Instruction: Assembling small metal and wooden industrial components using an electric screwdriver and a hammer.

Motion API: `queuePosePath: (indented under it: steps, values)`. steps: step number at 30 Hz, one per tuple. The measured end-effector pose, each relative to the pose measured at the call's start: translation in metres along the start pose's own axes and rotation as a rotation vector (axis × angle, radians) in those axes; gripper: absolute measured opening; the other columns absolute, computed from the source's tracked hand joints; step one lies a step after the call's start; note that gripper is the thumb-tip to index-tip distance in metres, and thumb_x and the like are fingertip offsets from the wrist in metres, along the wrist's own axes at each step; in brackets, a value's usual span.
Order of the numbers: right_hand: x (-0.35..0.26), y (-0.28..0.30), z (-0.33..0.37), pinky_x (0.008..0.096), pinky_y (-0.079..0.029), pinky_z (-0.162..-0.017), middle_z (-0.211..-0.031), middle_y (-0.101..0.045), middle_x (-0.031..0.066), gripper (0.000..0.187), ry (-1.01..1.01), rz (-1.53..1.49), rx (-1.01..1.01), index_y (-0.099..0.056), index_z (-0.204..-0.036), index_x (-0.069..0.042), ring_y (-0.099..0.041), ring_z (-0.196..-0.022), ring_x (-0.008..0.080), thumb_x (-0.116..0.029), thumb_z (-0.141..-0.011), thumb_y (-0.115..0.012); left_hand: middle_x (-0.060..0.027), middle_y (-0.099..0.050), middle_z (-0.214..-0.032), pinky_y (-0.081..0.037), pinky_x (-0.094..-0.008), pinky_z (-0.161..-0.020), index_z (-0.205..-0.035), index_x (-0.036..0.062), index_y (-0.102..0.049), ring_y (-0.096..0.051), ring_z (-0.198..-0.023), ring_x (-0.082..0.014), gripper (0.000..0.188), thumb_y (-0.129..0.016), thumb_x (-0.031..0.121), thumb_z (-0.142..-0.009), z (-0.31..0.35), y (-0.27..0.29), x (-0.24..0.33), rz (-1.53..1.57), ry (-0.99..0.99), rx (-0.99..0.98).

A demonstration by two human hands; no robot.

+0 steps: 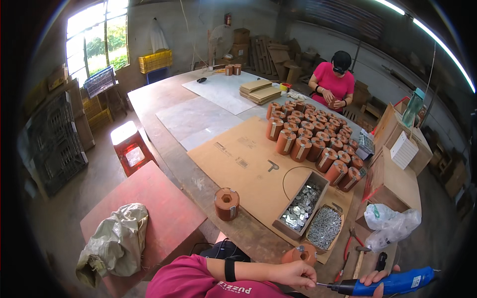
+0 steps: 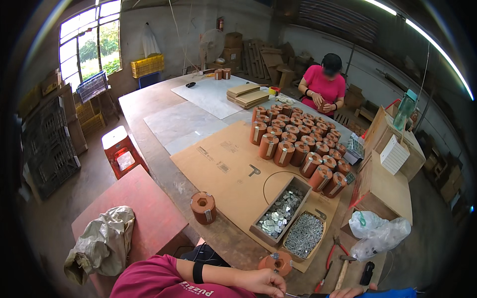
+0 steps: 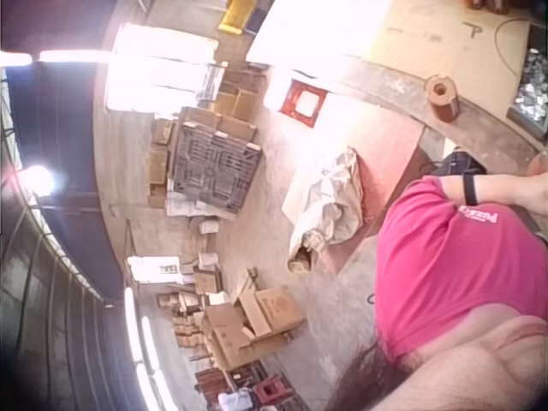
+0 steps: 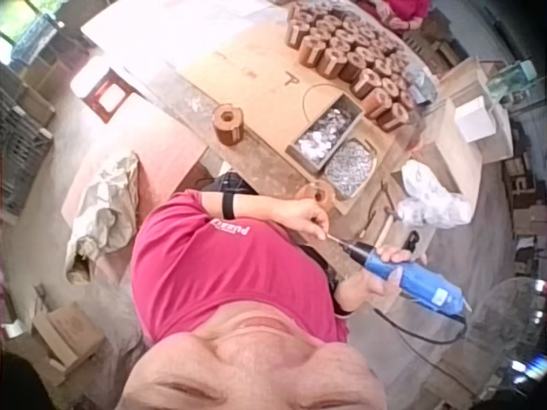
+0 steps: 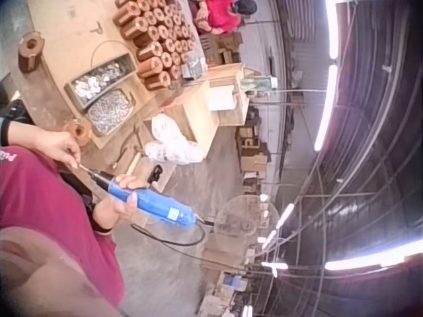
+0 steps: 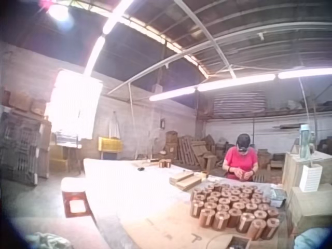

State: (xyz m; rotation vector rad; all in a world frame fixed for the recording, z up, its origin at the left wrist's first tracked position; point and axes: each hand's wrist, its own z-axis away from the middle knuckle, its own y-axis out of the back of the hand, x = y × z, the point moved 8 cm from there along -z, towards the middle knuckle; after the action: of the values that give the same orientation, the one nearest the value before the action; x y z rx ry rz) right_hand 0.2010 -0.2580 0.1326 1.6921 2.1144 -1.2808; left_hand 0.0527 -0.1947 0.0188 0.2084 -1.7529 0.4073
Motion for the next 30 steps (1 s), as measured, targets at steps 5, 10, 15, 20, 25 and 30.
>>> queuePosePath:
  steps: [5, 10, 15, 20, 25, 30]
  values:
    - [-0.001, -0.018, -0.004, 0.0330, -0.041, -0.063, -0.081, -0.047, 0.0098, 0.040, -0.003, 0.029, 0.047, -0.042, -0.109, -0.006, -0.047, -0.069, 0.0196, -0.022, -0.076, -0.057, 0.0022, -0.055, -0.066, -0.042, -0.0186, -0.052, -0.082, 0.0010, -0.057, -0.050, -0.059, -0.0032, 0.018, -0.060, 0.018, -0.082, -0.001, 0.003, -0.003, 0.001, 0.007, 0.015]
    - [0.010, -0.001, 0.001, 0.0305, -0.040, -0.064, -0.074, -0.046, 0.0106, 0.033, -0.098, 0.040, 0.077, -0.044, -0.090, -0.001, -0.046, -0.068, 0.0192, -0.025, -0.074, -0.059, 0.0025, -0.055, -0.066, -0.042, -0.0181, -0.052, -0.083, 0.0015, -0.056, -0.050, -0.059, -0.0032, 0.017, -0.058, 0.018, -0.083, -0.001, 0.003, -0.009, 0.031, 0.073, -0.017]
    - [0.012, -0.006, 0.005, 0.0280, -0.038, -0.063, -0.070, -0.043, 0.0088, 0.034, -0.113, 0.045, 0.037, -0.041, -0.084, -0.002, -0.044, -0.065, 0.0179, -0.027, -0.072, -0.061, 0.0024, -0.055, -0.067, -0.042, -0.0179, -0.053, -0.085, 0.0019, -0.055, -0.050, -0.059, -0.0035, 0.016, -0.056, 0.018, -0.085, 0.005, -0.006, -0.016, 0.156, 0.132, -0.052]
    - [0.009, -0.005, 0.011, 0.0282, -0.037, -0.063, -0.069, -0.043, 0.0083, 0.035, -0.126, 0.057, 0.021, -0.041, -0.084, -0.002, -0.043, -0.064, 0.0170, -0.029, -0.072, -0.060, 0.0020, -0.054, -0.067, -0.043, -0.0206, -0.054, -0.085, 0.0023, -0.055, -0.051, -0.060, -0.0053, 0.016, -0.054, 0.019, -0.085, 0.005, -0.013, -0.014, 0.098, 0.124, -0.090]
    - [0.014, -0.027, -0.001, 0.0344, -0.048, -0.056, -0.071, -0.051, 0.0098, 0.075, -0.047, 0.073, 0.107, -0.014, -0.128, -0.003, -0.052, -0.059, 0.0198, -0.006, -0.069, -0.061, -0.0107, -0.055, -0.097, -0.038, -0.0373, -0.081, -0.078, 0.0040, -0.058, -0.049, -0.094, -0.0279, 0.014, -0.066, 0.013, -0.071, 0.010, 0.004, 0.043, -0.633, -0.439, 0.152]
    - [0.034, -0.048, -0.019, 0.0324, -0.048, -0.059, -0.075, -0.050, 0.0099, 0.066, -0.053, 0.390, 0.029, -0.016, -0.126, 0.000, -0.053, -0.061, 0.0202, -0.004, -0.071, -0.052, -0.0112, -0.051, -0.111, -0.035, -0.0416, -0.086, -0.078, 0.0044, -0.062, -0.046, -0.102, -0.0310, 0.020, -0.069, 0.004, -0.059, 0.007, 0.028, 0.055, -0.824, -0.388, 0.343]
